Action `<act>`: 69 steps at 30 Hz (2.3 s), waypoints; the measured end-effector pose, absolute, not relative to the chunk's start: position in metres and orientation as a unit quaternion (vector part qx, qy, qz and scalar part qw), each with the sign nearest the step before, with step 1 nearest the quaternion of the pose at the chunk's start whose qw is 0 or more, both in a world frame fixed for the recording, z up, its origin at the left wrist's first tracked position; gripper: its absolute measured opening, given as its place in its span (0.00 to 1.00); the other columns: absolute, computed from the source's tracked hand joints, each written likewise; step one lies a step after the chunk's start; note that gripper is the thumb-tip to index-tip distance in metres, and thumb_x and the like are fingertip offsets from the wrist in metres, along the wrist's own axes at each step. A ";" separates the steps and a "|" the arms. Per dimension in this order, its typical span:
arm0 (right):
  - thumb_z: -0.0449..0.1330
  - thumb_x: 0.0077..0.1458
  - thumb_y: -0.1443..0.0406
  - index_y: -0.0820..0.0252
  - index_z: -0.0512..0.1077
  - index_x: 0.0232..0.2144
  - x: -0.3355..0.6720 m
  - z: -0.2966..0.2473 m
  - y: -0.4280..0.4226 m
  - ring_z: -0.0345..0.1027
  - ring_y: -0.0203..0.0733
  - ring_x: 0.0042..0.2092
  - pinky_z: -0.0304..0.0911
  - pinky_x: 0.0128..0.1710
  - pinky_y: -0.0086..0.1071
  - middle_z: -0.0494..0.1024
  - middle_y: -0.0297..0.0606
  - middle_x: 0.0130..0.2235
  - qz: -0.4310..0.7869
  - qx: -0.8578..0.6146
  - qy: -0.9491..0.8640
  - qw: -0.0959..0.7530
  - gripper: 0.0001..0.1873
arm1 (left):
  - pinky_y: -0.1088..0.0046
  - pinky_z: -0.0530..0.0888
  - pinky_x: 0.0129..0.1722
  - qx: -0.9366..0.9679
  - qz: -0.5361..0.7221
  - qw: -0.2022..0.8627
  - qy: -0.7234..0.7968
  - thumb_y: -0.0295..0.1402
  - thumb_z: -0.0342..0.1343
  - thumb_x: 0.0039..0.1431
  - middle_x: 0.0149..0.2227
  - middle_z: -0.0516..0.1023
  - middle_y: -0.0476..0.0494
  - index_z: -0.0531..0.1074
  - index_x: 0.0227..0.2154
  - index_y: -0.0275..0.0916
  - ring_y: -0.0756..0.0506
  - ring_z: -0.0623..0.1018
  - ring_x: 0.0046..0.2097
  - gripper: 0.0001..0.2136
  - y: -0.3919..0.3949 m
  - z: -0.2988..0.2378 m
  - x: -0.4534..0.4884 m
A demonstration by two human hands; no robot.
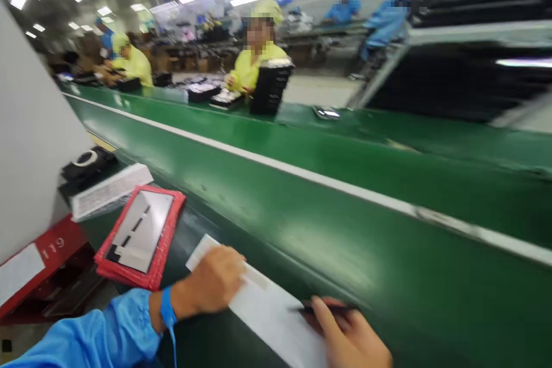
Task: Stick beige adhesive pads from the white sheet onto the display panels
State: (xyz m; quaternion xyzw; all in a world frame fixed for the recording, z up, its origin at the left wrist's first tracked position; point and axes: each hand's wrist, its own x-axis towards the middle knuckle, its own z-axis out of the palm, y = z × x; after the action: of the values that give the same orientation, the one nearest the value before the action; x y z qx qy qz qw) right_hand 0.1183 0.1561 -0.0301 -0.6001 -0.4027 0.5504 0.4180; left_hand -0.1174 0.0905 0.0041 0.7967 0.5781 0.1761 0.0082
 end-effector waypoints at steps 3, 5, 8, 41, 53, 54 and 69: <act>0.79 0.21 0.41 0.65 0.70 0.40 0.119 -0.027 0.159 0.73 0.47 0.35 0.75 0.33 0.33 0.76 0.47 0.38 0.570 -0.598 -0.340 0.450 0.49 | 0.59 0.69 0.58 0.785 0.196 0.053 0.586 0.31 0.47 0.73 0.52 0.78 0.36 0.74 0.45 0.34 0.40 0.75 0.55 0.12 0.097 0.006 -0.124; 0.80 0.22 0.42 0.66 0.70 0.40 0.120 -0.022 0.160 0.73 0.45 0.33 0.74 0.32 0.31 0.76 0.46 0.36 0.554 -0.612 -0.324 0.463 0.48 | 0.60 0.68 0.60 0.798 0.194 0.076 0.566 0.35 0.50 0.73 0.55 0.77 0.38 0.74 0.48 0.35 0.41 0.74 0.57 0.11 0.099 0.004 -0.124; 0.80 0.20 0.42 0.66 0.70 0.39 0.121 -0.013 0.157 0.73 0.45 0.32 0.73 0.30 0.29 0.76 0.47 0.35 0.551 -0.618 -0.311 0.467 0.50 | 0.61 0.68 0.61 0.821 0.173 0.090 0.537 0.40 0.57 0.70 0.60 0.74 0.40 0.71 0.54 0.37 0.40 0.71 0.61 0.16 0.098 0.003 -0.120; 0.72 0.44 0.48 0.62 0.71 0.37 0.100 -0.007 0.162 0.73 0.43 0.32 0.62 0.23 0.23 0.77 0.46 0.36 0.487 -0.597 -0.467 0.435 0.29 | 0.60 0.67 0.57 0.804 0.132 0.091 0.573 0.43 0.59 0.67 0.58 0.70 0.38 0.69 0.55 0.38 0.39 0.69 0.59 0.19 0.094 0.010 -0.091; 0.73 0.43 0.46 0.62 0.71 0.37 0.098 -0.006 0.162 0.75 0.45 0.34 0.63 0.23 0.23 0.77 0.47 0.38 0.480 -0.601 -0.465 0.438 0.30 | 0.61 0.67 0.58 0.803 0.133 0.093 0.573 0.43 0.60 0.67 0.58 0.70 0.39 0.69 0.53 0.37 0.39 0.68 0.59 0.19 0.094 0.012 -0.091; 0.74 0.43 0.45 0.62 0.71 0.37 0.098 -0.006 0.162 0.74 0.45 0.34 0.63 0.23 0.23 0.77 0.46 0.38 0.480 -0.604 -0.465 0.435 0.31 | 0.61 0.67 0.58 0.803 0.133 0.094 0.573 0.43 0.60 0.67 0.58 0.70 0.39 0.69 0.54 0.37 0.39 0.68 0.59 0.19 0.094 0.012 -0.091; 0.73 0.41 0.51 0.65 0.72 0.37 0.095 0.004 0.163 0.75 0.47 0.35 0.63 0.23 0.22 0.77 0.50 0.37 0.486 -0.600 -0.463 0.435 0.28 | 0.61 0.66 0.59 0.806 0.114 0.098 0.572 0.43 0.58 0.68 0.59 0.69 0.37 0.69 0.55 0.37 0.40 0.67 0.60 0.20 0.094 0.014 -0.090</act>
State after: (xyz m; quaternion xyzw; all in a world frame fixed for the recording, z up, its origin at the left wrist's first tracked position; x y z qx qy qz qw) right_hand 0.0953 0.1634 0.0039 -0.6005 -0.4631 0.4858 0.4347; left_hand -0.0901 0.0943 0.0138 0.8065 0.5718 0.1137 0.0985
